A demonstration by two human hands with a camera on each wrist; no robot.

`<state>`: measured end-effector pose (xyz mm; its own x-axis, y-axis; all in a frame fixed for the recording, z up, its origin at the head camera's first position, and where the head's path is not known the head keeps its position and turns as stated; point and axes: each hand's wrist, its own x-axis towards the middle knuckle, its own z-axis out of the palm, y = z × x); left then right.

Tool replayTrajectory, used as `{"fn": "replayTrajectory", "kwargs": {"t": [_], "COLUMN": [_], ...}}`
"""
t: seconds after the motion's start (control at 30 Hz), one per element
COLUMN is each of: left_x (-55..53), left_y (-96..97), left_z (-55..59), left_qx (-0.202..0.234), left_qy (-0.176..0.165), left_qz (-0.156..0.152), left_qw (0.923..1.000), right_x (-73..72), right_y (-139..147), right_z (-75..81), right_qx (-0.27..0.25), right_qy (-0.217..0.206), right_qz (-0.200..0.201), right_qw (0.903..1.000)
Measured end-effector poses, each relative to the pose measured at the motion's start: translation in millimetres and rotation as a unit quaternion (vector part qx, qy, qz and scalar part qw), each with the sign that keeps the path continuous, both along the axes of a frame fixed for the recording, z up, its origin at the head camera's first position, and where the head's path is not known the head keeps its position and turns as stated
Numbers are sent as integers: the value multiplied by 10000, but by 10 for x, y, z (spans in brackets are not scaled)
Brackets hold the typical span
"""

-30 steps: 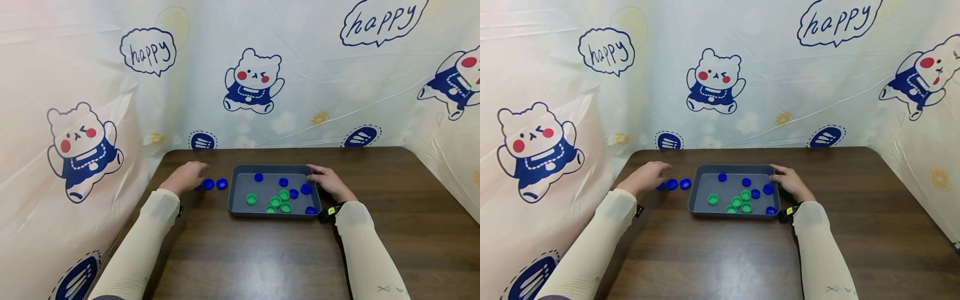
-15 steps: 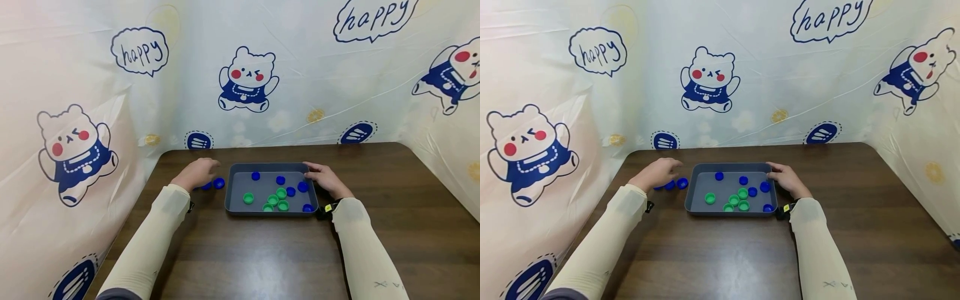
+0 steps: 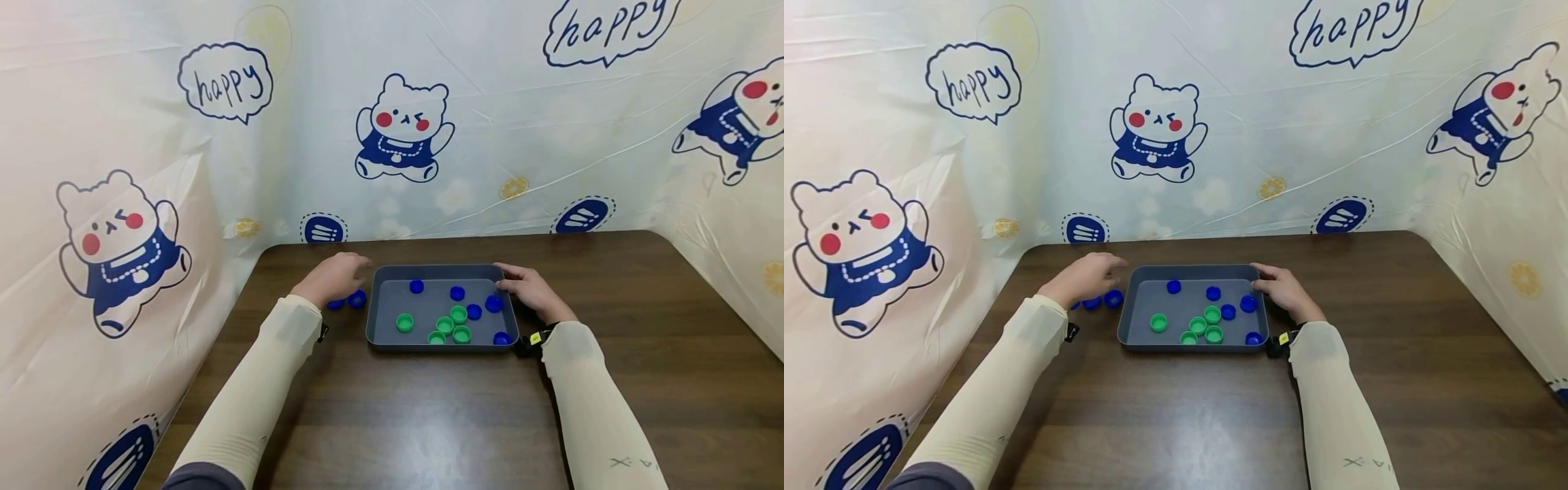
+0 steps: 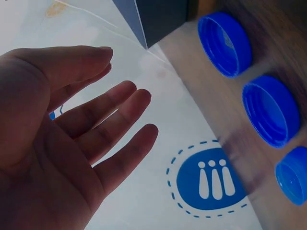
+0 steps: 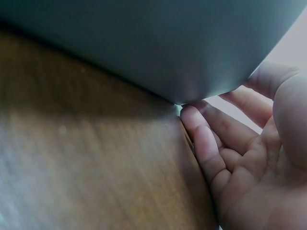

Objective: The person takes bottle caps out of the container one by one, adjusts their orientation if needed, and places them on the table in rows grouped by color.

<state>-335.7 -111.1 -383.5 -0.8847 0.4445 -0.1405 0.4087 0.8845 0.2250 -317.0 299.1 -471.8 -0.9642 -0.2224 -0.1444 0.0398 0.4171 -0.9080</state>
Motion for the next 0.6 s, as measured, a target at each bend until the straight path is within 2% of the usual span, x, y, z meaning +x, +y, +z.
{"fn": "replayTrajectory", "kwargs": {"t": [0.27, 0.5, 0.6], "left_x": [-21, -6, 5], "left_y": [179, 291, 336], "left_z": [-5, -42, -59], "left_qx": [133, 181, 228], "left_qy": [38, 39, 20], "left_qz": [-211, -264, -318], "left_qw": [9997, 9995, 9992], "right_x": [9, 142, 173], "right_y": [25, -88, -118], "right_z": [4, 258, 312], "right_qx": [-6, -39, 15], "right_qy": [-58, -158, -152], "right_qz": [-57, -13, 10], "right_qw": [10000, 9999, 9999]}}
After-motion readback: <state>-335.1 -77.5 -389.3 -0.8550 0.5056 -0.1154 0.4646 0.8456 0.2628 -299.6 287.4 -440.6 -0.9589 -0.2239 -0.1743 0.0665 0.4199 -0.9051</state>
